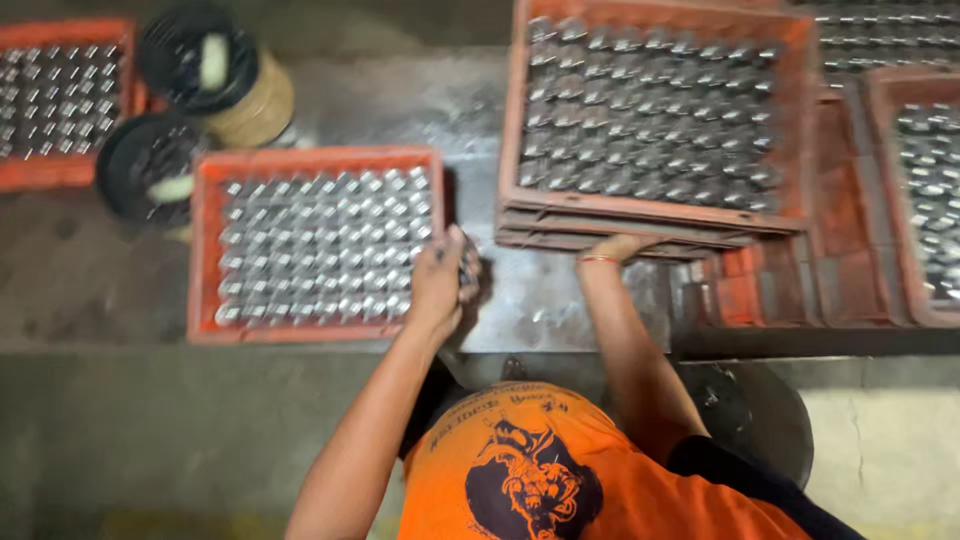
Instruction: The person wipes the tops of small metal parts arranged in a red tray using a cloth and a cylindrical tool. They repeatedly rub each part, occasionally dipping the tool into a nearby container, and continue the process across the tray.
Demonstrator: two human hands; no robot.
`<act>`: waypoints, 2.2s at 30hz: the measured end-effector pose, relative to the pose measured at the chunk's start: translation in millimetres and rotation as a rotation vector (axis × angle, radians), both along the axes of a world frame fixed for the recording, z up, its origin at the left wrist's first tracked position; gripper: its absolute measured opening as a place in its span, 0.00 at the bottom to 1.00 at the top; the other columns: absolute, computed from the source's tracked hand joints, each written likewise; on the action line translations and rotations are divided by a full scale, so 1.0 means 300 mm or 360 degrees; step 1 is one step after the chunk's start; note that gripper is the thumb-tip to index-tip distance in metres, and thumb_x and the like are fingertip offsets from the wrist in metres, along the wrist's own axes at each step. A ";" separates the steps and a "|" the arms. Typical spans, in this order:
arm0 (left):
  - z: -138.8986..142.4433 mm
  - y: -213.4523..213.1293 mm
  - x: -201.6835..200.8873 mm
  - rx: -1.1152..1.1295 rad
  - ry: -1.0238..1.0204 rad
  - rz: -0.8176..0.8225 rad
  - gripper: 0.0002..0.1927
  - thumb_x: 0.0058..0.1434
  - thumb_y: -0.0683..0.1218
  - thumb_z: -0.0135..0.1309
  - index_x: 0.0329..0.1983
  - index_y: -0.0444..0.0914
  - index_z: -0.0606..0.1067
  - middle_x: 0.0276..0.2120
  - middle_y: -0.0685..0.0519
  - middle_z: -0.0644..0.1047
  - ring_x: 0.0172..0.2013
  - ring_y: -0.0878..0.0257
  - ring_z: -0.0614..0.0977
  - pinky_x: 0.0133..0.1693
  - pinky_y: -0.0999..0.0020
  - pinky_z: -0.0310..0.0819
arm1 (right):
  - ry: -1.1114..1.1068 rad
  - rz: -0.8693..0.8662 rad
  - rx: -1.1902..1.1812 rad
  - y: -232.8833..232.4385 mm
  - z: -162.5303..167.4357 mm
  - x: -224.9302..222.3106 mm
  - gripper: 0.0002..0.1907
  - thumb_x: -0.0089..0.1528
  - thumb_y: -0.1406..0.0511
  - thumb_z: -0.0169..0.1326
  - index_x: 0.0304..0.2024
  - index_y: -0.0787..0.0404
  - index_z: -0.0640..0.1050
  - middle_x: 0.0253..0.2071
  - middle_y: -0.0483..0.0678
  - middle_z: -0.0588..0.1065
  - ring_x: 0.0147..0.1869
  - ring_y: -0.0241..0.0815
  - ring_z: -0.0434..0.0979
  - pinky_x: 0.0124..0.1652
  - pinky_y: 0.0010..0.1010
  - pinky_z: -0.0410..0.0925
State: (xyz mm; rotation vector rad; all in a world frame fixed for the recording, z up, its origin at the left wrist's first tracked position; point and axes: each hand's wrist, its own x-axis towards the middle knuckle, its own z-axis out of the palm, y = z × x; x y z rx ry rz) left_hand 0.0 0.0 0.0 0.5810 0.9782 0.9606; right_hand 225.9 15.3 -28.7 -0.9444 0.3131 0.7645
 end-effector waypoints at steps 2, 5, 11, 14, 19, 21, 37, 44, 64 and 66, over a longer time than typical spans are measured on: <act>-0.041 -0.127 -0.131 -0.0138 -0.0085 -0.0125 0.14 0.71 0.54 0.48 0.36 0.40 0.71 0.24 0.57 0.70 0.21 0.71 0.68 0.16 0.77 0.53 | 0.0036 0.0263 -0.0127 -0.069 -0.025 -0.031 0.49 0.59 0.32 0.28 0.75 0.51 0.55 0.76 0.45 0.56 0.74 0.48 0.58 0.68 0.53 0.50; -0.109 -0.200 -0.336 -0.0180 -0.0150 -0.0329 0.18 0.74 0.55 0.45 0.38 0.36 0.74 0.26 0.57 0.70 0.23 0.72 0.69 0.18 0.79 0.54 | -0.0099 0.0737 -0.0515 -0.141 -0.050 -0.166 0.48 0.61 0.34 0.43 0.77 0.46 0.57 0.78 0.63 0.47 0.51 0.48 0.47 0.67 0.56 0.41; -0.176 -0.056 -0.587 0.0698 0.0457 -0.0537 0.21 0.80 0.52 0.45 0.35 0.35 0.75 0.27 0.58 0.72 0.30 0.74 0.70 0.30 0.75 0.67 | -0.2025 0.2066 0.0575 -0.221 0.103 -0.636 0.22 0.58 0.70 0.64 0.55 0.62 0.77 0.52 0.49 0.77 0.54 0.42 0.79 0.51 0.32 0.74; -0.144 0.032 -0.793 0.0099 0.0332 -0.0553 0.20 0.74 0.53 0.44 0.33 0.36 0.76 0.21 0.57 0.73 0.21 0.71 0.70 0.22 0.72 0.63 | -0.2681 0.1994 0.0489 -0.036 0.204 -0.895 0.22 0.50 0.68 0.70 0.47 0.61 0.82 0.44 0.50 0.79 0.46 0.44 0.79 0.45 0.31 0.73; -0.122 0.182 -1.169 0.0132 -0.0023 -0.0532 0.20 0.77 0.54 0.45 0.34 0.37 0.74 0.21 0.58 0.71 0.20 0.72 0.67 0.20 0.76 0.58 | -0.2461 0.2293 0.0631 0.173 0.280 -1.228 0.12 0.57 0.66 0.66 0.42 0.61 0.83 0.42 0.50 0.80 0.46 0.45 0.81 0.47 0.33 0.73; -0.142 0.229 -1.285 -0.0054 -0.0203 -0.0458 0.19 0.76 0.55 0.45 0.36 0.37 0.75 0.22 0.57 0.71 0.20 0.72 0.67 0.18 0.78 0.55 | -0.2482 0.2285 0.0500 0.260 0.255 -1.350 0.11 0.59 0.64 0.65 0.42 0.60 0.84 0.40 0.50 0.80 0.45 0.45 0.82 0.46 0.35 0.73; -0.174 0.278 -1.681 -0.0206 -0.0038 -0.0737 0.08 0.73 0.48 0.47 0.42 0.38 0.72 0.28 0.57 0.72 0.24 0.73 0.71 0.19 0.80 0.53 | -0.3439 0.1945 -0.0477 0.697 0.058 -1.679 0.09 0.53 0.70 0.60 0.37 0.61 0.82 0.38 0.62 0.77 0.41 0.62 0.80 0.43 0.47 0.72; -0.180 0.321 -1.712 -0.0161 -0.0047 -0.0803 0.13 0.73 0.50 0.46 0.40 0.37 0.73 0.25 0.57 0.71 0.22 0.72 0.71 0.17 0.79 0.54 | -0.3341 0.1716 -0.0692 0.688 0.055 -1.685 0.14 0.56 0.59 0.65 0.36 0.64 0.80 0.40 0.63 0.77 0.43 0.64 0.79 0.44 0.49 0.71; -0.234 0.482 -1.611 -0.0198 -0.0027 -0.1048 0.18 0.72 0.52 0.43 0.38 0.35 0.76 0.23 0.58 0.71 0.21 0.72 0.72 0.16 0.79 0.53 | -0.3053 0.1684 -0.0496 0.519 0.074 -1.541 0.12 0.59 0.62 0.65 0.39 0.63 0.82 0.36 0.57 0.79 0.41 0.60 0.80 0.41 0.43 0.72; -0.247 0.493 -1.602 -0.0106 -0.0028 -0.1134 0.15 0.70 0.47 0.43 0.40 0.34 0.78 0.24 0.57 0.72 0.21 0.71 0.73 0.17 0.78 0.56 | -0.3151 0.1635 -0.0556 0.585 0.052 -1.496 0.12 0.57 0.64 0.65 0.40 0.63 0.81 0.35 0.58 0.79 0.41 0.61 0.79 0.41 0.45 0.72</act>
